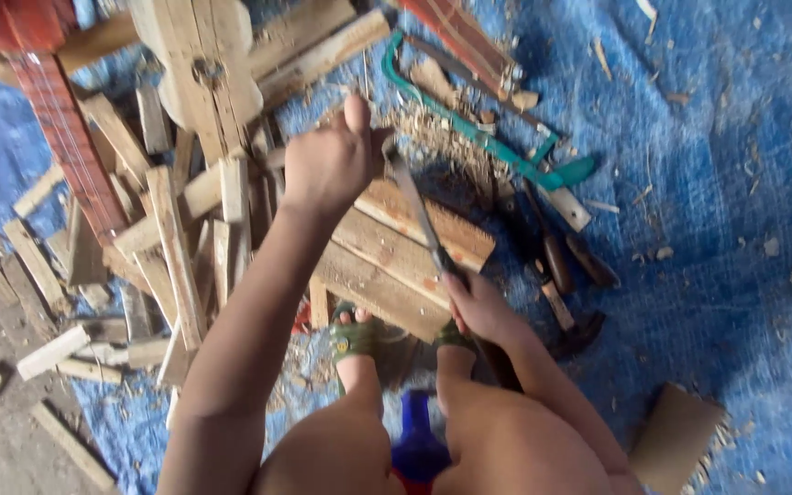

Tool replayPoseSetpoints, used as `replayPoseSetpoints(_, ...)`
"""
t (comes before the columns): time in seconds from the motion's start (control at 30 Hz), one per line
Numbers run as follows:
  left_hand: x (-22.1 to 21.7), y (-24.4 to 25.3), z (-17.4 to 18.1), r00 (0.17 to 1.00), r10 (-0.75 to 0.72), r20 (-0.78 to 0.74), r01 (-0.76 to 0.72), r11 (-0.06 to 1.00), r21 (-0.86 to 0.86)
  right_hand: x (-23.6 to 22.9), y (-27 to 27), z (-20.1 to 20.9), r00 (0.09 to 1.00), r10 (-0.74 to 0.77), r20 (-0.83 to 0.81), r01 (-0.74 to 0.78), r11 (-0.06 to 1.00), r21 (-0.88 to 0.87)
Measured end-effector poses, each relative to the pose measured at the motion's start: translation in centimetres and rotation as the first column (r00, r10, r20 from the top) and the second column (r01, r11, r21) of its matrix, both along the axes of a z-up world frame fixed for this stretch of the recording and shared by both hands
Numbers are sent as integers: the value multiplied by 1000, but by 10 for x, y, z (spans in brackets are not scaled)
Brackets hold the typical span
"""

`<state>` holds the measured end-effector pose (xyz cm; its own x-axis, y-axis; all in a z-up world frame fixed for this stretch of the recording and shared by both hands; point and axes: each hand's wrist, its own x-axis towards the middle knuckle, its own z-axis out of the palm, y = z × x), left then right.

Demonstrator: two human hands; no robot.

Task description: Shaping and cutting wooden components for instrument making using a sickle and a hacksaw.

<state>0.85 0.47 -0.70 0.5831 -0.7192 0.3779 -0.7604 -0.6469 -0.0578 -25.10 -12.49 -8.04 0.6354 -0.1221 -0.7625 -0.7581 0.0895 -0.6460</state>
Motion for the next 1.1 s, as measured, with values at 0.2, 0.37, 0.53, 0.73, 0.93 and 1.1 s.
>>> replayPoseSetpoints(0.2,-1,-1,3,999,1,53,-1,1000,0,-2,-3,-8,996,-5,93,2,1000,29)
replayPoseSetpoints(0.37,-1,3,3,996,39,-83,-46,995,-85,8,-2,17,995,-21,94,18,999,26)
replayPoseSetpoints(0.53,-5,14,1,979,60,-195,-71,996,-52,0,6,-1,992,39,120,-31,997,-69)
replayPoseSetpoints(0.73,-2,11,-2,978,83,-193,-99,992,-76,3,3,-4,998,50,29,-50,999,-16)
replayPoseSetpoints(0.93,7,16,-3,986,70,-155,-80,995,-63,0,-4,-36,993,-38,108,29,996,79)
replayPoseSetpoints(1.1,8,21,-22,967,108,-232,-101,994,41,2,-8,-11,975,143,170,-124,985,-117)
